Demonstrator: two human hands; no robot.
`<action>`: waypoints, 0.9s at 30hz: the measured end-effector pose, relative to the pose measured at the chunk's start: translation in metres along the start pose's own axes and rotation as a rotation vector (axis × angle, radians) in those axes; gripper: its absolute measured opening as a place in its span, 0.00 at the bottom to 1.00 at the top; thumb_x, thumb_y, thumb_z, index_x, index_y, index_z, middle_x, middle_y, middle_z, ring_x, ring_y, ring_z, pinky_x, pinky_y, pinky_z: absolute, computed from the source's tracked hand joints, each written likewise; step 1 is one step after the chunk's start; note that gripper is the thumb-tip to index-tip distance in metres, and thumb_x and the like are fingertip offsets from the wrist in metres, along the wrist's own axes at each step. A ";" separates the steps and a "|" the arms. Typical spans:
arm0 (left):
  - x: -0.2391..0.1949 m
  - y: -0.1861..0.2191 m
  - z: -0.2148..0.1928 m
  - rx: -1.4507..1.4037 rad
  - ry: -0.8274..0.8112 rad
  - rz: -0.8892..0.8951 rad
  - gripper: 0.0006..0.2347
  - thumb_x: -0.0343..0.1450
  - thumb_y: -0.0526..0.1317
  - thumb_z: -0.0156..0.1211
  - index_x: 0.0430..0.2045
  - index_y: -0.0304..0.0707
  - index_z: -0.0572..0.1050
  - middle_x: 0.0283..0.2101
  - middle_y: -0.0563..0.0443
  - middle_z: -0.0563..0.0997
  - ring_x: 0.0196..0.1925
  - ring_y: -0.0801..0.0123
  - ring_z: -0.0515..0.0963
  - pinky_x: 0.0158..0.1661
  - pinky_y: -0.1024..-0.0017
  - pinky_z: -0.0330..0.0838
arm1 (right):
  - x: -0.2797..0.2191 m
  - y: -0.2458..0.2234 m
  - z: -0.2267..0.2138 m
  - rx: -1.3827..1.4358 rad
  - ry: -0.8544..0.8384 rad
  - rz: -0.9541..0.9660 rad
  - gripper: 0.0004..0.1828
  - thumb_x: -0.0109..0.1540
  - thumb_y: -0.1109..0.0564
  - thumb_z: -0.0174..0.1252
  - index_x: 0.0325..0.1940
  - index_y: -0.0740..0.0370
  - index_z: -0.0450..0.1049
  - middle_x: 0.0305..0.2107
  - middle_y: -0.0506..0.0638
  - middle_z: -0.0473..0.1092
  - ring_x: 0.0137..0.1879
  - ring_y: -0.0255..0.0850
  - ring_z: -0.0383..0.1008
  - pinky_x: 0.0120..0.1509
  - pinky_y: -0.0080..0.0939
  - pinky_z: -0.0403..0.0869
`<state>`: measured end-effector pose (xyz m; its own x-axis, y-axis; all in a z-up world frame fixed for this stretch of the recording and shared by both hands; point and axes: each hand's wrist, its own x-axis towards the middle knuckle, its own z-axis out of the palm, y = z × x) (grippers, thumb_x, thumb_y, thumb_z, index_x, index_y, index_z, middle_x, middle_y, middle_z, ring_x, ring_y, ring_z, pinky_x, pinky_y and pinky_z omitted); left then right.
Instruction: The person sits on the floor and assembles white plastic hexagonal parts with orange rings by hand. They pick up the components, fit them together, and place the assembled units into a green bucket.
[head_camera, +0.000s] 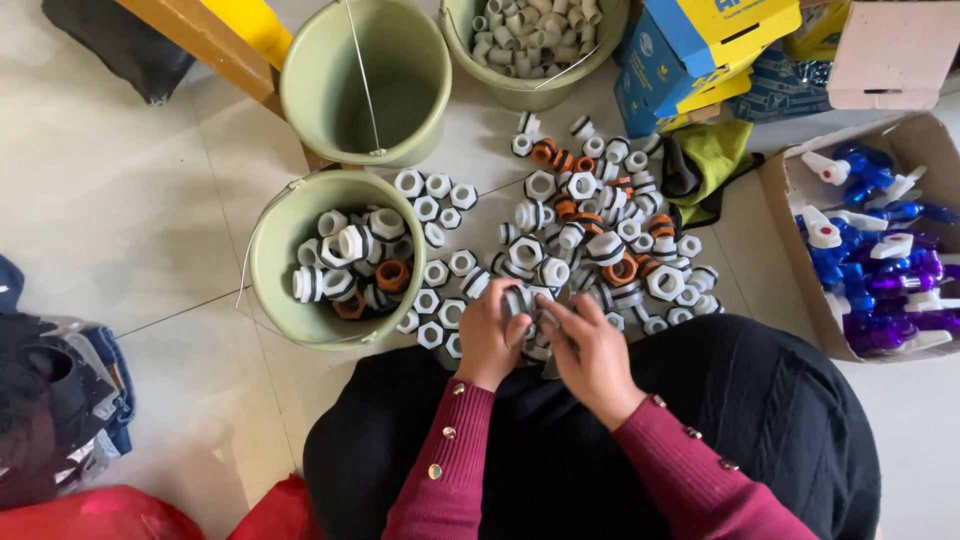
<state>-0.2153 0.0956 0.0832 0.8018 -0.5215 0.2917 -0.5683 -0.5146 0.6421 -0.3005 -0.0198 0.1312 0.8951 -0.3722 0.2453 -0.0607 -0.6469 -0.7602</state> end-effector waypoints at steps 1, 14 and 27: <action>-0.003 -0.001 0.003 0.001 0.001 -0.004 0.30 0.63 0.65 0.18 0.36 0.42 0.64 0.16 0.50 0.70 0.20 0.60 0.75 0.27 0.71 0.69 | 0.005 0.002 -0.001 0.001 -0.004 0.000 0.14 0.54 0.56 0.53 0.44 0.53 0.72 0.29 0.50 0.64 0.23 0.54 0.66 0.23 0.43 0.65; 0.010 0.036 -0.028 -0.540 -0.280 -0.503 0.23 0.70 0.49 0.21 0.44 0.32 0.64 0.44 0.28 0.68 0.50 0.45 0.65 0.49 0.60 0.59 | 0.021 0.000 -0.010 0.211 -0.117 0.066 0.08 0.60 0.56 0.46 0.35 0.61 0.67 0.25 0.53 0.60 0.23 0.49 0.63 0.25 0.41 0.64; 0.013 0.046 -0.044 -0.640 -0.493 -0.732 0.29 0.69 0.56 0.24 0.55 0.27 0.51 0.59 0.31 0.50 0.63 0.49 0.47 0.59 0.59 0.41 | 0.024 -0.001 -0.005 0.361 -0.114 0.077 0.09 0.60 0.57 0.46 0.31 0.64 0.68 0.22 0.56 0.61 0.27 0.48 0.63 0.32 0.41 0.63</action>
<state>-0.2233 0.0949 0.1476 0.6636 -0.5220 -0.5359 0.3323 -0.4362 0.8363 -0.2814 -0.0318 0.1410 0.9387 -0.3210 0.1256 0.0111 -0.3361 -0.9418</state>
